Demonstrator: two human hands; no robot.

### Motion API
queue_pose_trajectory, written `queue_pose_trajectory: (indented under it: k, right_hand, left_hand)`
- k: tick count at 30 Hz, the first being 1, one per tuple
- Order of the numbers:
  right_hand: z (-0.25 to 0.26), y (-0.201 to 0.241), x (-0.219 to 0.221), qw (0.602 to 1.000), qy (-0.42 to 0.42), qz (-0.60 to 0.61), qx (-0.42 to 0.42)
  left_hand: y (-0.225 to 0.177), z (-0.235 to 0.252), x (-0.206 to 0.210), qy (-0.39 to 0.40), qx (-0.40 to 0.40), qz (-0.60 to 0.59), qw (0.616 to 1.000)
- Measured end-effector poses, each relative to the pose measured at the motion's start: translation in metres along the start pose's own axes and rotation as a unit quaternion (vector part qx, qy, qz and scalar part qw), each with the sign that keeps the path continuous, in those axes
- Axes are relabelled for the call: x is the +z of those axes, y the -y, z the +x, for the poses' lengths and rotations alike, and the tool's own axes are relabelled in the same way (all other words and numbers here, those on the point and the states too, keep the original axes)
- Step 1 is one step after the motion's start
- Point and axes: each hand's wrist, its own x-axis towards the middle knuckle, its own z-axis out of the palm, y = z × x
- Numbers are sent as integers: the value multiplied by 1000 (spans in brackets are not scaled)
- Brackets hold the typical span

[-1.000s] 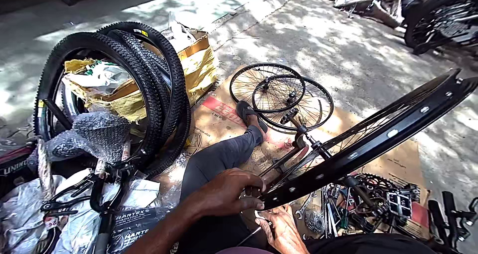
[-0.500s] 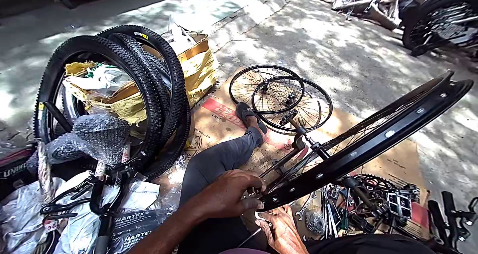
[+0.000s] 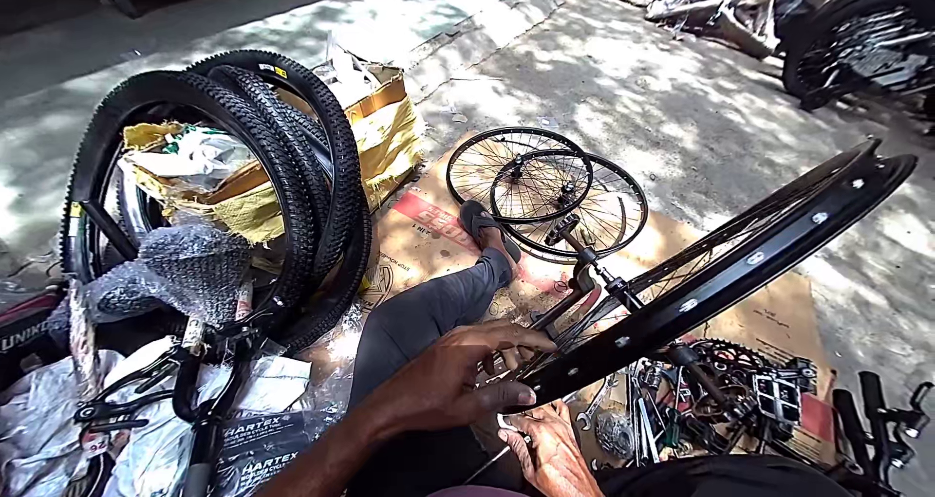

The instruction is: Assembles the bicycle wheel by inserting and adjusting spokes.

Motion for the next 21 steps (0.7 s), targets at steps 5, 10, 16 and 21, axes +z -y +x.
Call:
queue_pose_trajectory:
  k: [5,10,16,21]
  right_hand:
    - [0,1,-1,1000,0,0,-1]
    - [0,1,-1,1000,9,1,6]
    - [-2,2,-1,1000,12,-1,8]
    - [-1,1,-1,1000,5,-2,3]
  left_hand:
    - [5,-5,-3,195,-136,213,948]
    - [12,-10,-2,190,-163,207,946]
    - [3,-6,-4,131,-104,144,975]
    - [8,-5,-2,215,-173,226,934]
